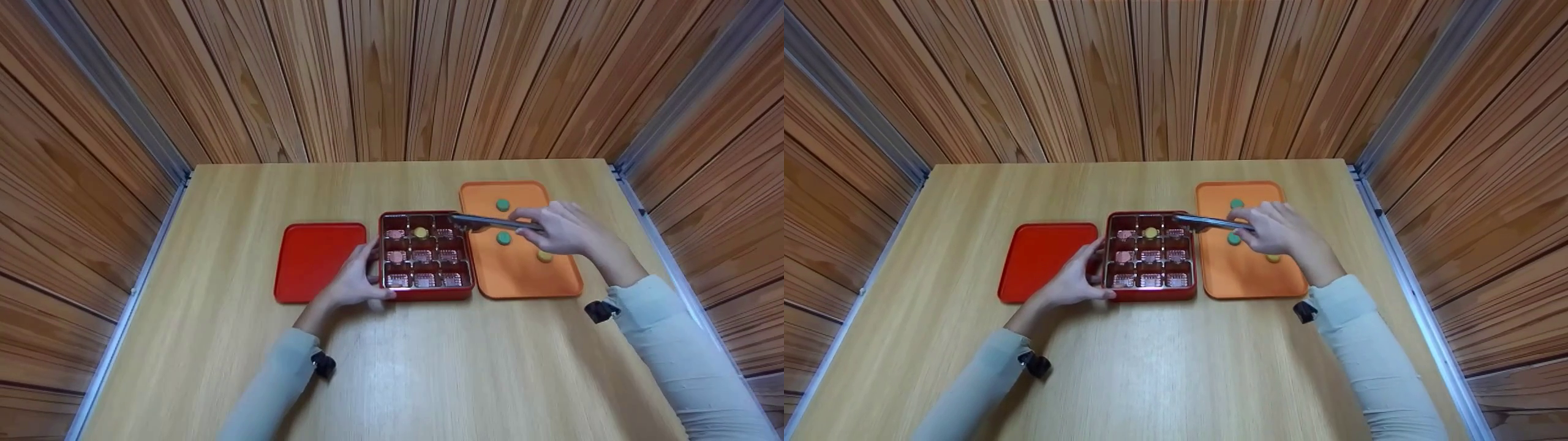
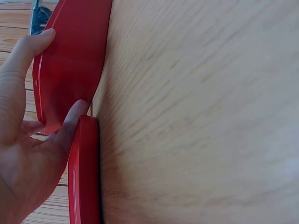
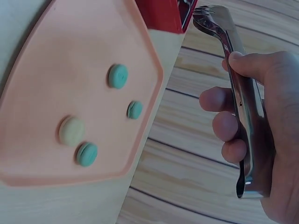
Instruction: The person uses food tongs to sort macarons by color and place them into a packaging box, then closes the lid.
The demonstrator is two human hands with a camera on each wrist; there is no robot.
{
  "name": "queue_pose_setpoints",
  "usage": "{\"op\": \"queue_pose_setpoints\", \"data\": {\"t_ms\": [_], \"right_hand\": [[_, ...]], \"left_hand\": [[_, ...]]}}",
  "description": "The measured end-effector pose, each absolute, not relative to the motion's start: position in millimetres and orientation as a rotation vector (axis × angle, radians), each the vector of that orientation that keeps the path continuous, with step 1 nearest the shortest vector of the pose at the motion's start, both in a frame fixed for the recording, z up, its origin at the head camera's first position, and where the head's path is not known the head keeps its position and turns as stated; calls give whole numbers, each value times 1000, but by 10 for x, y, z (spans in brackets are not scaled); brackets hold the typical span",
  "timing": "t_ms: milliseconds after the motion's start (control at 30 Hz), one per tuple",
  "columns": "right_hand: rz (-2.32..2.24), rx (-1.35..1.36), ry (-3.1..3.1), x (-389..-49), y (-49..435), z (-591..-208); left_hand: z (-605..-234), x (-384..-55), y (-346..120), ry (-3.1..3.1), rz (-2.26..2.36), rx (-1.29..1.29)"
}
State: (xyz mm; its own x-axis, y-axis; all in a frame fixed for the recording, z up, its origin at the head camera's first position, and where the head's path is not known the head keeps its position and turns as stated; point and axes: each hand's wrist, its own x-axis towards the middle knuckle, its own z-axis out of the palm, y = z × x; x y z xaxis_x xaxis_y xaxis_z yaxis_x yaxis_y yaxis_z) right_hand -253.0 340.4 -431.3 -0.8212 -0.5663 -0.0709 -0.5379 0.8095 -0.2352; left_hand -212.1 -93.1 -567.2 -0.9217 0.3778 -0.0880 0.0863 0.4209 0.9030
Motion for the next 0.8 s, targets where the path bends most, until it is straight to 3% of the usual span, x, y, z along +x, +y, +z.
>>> {"op": "queue_pose_setpoints", "data": {"t_ms": [800], "right_hand": [[-242, -1059, 2835, -2467, 2858, -4434]], "left_hand": [[-5689, -2114, -943, 2429, 1484, 405]]}}
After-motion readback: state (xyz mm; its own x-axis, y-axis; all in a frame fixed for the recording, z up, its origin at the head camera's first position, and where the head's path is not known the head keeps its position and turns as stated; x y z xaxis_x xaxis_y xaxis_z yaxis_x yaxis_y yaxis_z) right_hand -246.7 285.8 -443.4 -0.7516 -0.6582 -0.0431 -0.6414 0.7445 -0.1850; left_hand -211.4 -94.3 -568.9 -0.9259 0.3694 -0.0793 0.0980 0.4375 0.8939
